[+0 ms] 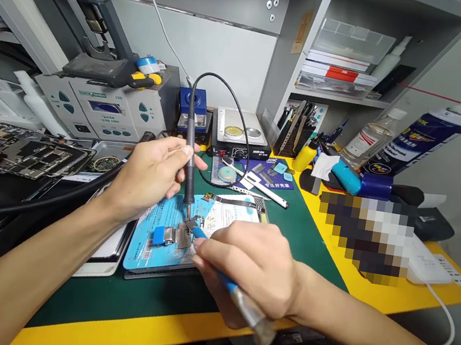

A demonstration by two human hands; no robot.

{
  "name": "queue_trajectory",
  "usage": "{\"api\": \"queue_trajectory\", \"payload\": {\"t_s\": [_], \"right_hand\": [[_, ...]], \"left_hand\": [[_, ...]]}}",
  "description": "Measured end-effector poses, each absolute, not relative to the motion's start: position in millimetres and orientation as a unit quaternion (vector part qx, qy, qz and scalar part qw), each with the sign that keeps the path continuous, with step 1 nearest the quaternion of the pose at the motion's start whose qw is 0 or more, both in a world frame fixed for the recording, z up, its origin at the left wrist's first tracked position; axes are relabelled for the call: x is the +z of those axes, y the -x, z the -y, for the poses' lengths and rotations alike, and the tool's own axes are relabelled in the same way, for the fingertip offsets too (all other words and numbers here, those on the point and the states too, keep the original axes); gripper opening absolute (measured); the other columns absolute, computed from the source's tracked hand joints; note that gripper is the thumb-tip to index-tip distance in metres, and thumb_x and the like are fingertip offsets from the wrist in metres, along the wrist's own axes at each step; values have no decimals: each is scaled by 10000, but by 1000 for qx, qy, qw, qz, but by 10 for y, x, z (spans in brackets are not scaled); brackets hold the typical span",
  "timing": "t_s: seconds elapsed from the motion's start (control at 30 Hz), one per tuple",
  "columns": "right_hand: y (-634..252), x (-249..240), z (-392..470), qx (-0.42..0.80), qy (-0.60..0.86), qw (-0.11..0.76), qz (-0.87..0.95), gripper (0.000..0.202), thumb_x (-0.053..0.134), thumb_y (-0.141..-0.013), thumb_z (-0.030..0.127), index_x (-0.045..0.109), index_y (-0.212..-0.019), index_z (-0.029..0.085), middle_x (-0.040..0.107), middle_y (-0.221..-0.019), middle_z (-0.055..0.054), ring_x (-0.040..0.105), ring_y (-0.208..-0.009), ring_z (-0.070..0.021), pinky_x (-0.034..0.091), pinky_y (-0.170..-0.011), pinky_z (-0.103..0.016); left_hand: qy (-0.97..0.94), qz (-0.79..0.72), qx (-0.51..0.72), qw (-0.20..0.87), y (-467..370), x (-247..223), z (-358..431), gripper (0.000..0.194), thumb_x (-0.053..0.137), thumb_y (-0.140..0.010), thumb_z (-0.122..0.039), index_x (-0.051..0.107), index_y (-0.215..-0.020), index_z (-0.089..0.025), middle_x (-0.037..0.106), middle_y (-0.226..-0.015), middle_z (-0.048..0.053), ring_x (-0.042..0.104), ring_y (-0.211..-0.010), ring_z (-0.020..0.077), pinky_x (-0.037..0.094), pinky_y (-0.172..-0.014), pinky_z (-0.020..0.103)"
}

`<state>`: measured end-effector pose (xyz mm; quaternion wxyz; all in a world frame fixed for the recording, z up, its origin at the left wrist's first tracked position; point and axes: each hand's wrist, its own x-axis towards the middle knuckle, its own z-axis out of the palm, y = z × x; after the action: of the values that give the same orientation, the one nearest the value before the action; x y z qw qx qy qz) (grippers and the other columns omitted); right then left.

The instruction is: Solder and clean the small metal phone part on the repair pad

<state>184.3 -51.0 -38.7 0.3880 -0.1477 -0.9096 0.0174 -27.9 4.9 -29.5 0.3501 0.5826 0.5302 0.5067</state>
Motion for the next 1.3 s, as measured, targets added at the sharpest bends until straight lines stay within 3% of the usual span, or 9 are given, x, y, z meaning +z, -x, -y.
{"api": "queue_trajectory", "payload": {"t_s": [0.17, 0.33, 0.53, 0.63, 0.9, 1.03, 1.3], "right_hand": [[-1822, -467, 575, -49, 71, 370, 925, 128, 666, -848, 19, 667, -977, 26, 655, -597, -75, 612, -546, -193, 447, -467, -330], [-1816, -447, 603, -46, 101, 357, 928, 167, 640, -880, 21, 663, -1045, 19, 703, -688, -102, 649, -629, -193, 486, -515, -332], [-1779, -521, 626, -67, 102, 393, 912, 123, 618, -885, 26, 651, -1002, 43, 656, -614, -52, 581, -545, -166, 417, -463, -314], [-1798, -493, 617, -54, 90, 361, 927, 146, 626, -888, 26, 647, -1033, 19, 676, -640, -78, 610, -582, -177, 447, -485, -316], [-1846, -507, 539, 0, 120, 381, 917, 205, 653, -845, 7, 655, -1048, 37, 641, -672, -58, 611, -597, -164, 493, -522, -292], [-1851, -450, 554, 3, 156, 380, 912, 175, 627, -856, 37, 648, -1017, 101, 665, -701, -52, 632, -601, -157, 509, -537, -277], [-1802, -400, 515, 49, 178, 398, 899, 204, 599, -842, 41, 646, -1000, 162, 694, -708, -41, 643, -592, -146, 503, -524, -252]], "left_hand": [[-588, -551, 491, 329, 270, -303, -60, 249, 514, -940, -327, 669, -807, -185, 720, -843, 57, 453, -516, 109, 294, -429, 268], [-587, -562, 483, 326, 272, -306, -77, 258, 506, -943, -330, 675, -808, -190, 698, -806, 50, 435, -480, 106, 294, -420, 270], [-584, -577, 470, 323, 288, -292, -76, 288, 485, -957, -324, 668, -784, -185, 621, -674, 29, 389, -428, 100, 291, -412, 272], [-585, -580, 465, 324, 287, -286, -66, 297, 474, -962, -314, 669, -784, -180, 599, -653, 23, 389, -420, 99, 290, -408, 271], [-589, -573, 469, 323, 300, -281, -83, 271, 496, -949, -306, 662, -784, -169, 612, -683, 30, 425, -440, 98, 309, -405, 257], [-589, -568, 474, 325, 298, -288, -78, 257, 493, -951, -304, 653, -799, -172, 616, -679, 31, 454, -453, 111, 314, -397, 259], [-589, -551, 487, 334, 297, -295, -68, 209, 503, -954, -292, 637, -842, -177, 733, -884, 87, 461, -442, 99, 304, -373, 269]]}}
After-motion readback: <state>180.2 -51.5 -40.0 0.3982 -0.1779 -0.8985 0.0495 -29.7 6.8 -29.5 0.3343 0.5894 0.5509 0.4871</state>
